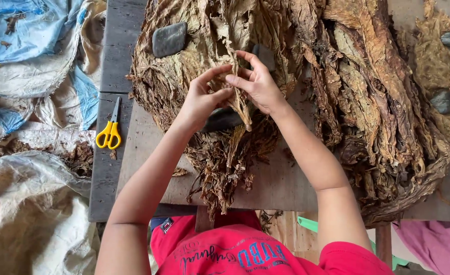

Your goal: Manually spreading out and flattening dried tobacco leaves on a wooden surface using stones as weights.

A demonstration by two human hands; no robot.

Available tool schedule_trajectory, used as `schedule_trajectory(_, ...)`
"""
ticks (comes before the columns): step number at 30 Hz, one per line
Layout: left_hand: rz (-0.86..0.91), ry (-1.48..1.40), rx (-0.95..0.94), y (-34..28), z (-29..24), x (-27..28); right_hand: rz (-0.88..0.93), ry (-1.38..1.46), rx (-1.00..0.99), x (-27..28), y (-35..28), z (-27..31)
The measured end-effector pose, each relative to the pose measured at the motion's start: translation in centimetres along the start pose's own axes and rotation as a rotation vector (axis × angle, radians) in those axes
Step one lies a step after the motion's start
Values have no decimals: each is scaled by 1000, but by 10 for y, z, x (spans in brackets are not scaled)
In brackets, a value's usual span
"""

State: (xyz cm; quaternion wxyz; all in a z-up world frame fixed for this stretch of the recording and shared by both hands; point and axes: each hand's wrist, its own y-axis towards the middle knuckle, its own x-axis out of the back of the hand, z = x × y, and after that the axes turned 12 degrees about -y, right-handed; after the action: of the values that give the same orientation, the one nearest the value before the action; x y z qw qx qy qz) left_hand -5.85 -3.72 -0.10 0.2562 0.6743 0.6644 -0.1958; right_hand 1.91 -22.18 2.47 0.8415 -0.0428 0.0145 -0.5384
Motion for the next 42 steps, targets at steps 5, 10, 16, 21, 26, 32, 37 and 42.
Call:
schedule_trajectory(5,-6,-49,97,-6,-19,-4,75,-89,55,-8,-28,11)
schedule_trajectory(10,38,20,130,-17,-34,-5,132,-271,139,9,-32,1)
schedule_trajectory(16,18,103,104,-18,-35,31,121,-388,124,14,-52,21)
schedule_trajectory(21,-120,155,-45,-32,-56,38,-153,-727,515,20,-63,-14)
schedule_trajectory(26,-248,-76,72,-32,-33,82,-76,-924,707,50,-98,-84)
schedule_trajectory(32,-337,-101,91,-27,-11,92,-194,-1100,844,58,-110,-63)
schedule_trajectory(37,-358,-22,-11,-12,-13,80,70,-1155,644,-16,-76,1)
schedule_trajectory(42,-298,-82,0,-1,-24,67,232,-1766,456,-46,-31,-23)
